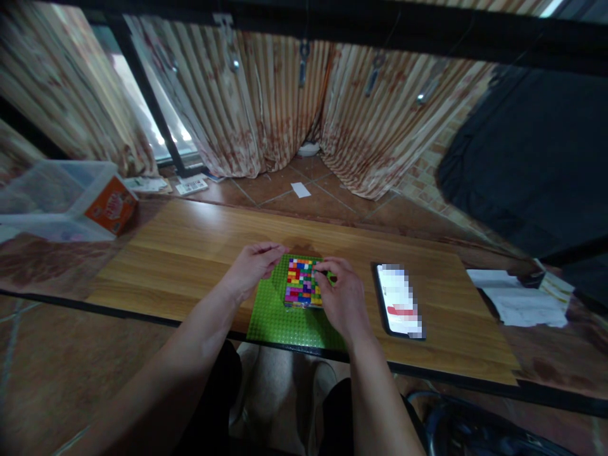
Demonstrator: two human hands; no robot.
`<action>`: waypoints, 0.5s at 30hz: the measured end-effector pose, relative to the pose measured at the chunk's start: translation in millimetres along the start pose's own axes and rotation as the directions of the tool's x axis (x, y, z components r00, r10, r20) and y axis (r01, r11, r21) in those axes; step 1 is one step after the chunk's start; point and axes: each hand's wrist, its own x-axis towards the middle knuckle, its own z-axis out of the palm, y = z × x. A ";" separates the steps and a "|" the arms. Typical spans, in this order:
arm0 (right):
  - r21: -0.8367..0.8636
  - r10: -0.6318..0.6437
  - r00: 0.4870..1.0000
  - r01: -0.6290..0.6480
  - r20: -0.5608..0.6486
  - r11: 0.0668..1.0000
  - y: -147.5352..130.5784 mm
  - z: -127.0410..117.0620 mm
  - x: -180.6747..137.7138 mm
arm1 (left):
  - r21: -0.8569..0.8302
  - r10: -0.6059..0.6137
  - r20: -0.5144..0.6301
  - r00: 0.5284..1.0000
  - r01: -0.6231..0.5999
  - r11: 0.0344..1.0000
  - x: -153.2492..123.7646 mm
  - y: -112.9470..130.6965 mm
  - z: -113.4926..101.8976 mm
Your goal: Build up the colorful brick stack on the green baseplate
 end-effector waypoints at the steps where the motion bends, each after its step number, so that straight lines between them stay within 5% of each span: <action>1: 0.004 0.005 1.000 -0.005 0.000 1.000 0.6 0.1 -0.1 | -0.003 0.000 0.002 1.000 0.000 1.000 0.4 -0.3 0.0; 15: 0.123 0.123 0.992 -0.118 -0.037 0.985 11.1 3.1 1.2 | -0.011 -0.014 0.003 1.000 0.014 1.000 1.1 -1.4 -0.1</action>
